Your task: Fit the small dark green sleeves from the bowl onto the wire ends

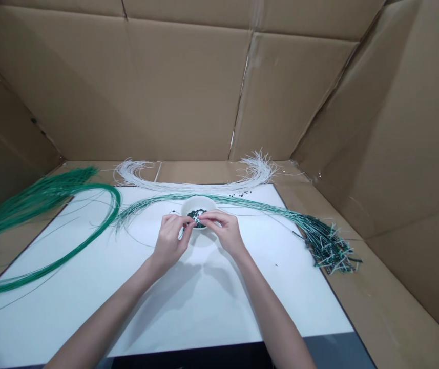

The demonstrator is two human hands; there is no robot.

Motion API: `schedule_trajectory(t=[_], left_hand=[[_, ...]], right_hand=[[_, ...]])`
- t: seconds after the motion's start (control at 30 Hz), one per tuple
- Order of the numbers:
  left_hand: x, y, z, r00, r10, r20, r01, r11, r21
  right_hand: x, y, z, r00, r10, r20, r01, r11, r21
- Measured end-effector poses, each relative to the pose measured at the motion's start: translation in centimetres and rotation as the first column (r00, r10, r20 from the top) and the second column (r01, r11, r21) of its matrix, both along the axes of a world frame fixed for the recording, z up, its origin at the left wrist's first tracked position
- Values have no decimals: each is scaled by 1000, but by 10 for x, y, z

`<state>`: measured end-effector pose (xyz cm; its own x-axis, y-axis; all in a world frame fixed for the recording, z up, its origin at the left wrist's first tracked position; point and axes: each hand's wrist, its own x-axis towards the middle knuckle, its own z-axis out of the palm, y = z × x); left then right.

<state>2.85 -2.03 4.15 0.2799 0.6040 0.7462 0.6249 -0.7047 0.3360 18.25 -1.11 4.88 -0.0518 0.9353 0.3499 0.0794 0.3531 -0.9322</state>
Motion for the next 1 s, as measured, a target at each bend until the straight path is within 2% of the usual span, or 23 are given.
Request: schedule_trajectory(t=[0.2, 0.53, 1.0], left_hand=[[1, 0, 1, 999, -6, 43, 6, 1000, 3], [1, -3, 4, 995, -28, 96, 27, 999, 17], [1, -4, 5, 995, -32, 97, 29, 999, 24]], right_hand=[[-3, 2, -5, 979, -20, -202, -14, 986, -166], [-6, 4, -8, 908, 34, -418, -130, 971, -203], [-7, 3, -9, 884, 56, -464, -169, 964, -207]])
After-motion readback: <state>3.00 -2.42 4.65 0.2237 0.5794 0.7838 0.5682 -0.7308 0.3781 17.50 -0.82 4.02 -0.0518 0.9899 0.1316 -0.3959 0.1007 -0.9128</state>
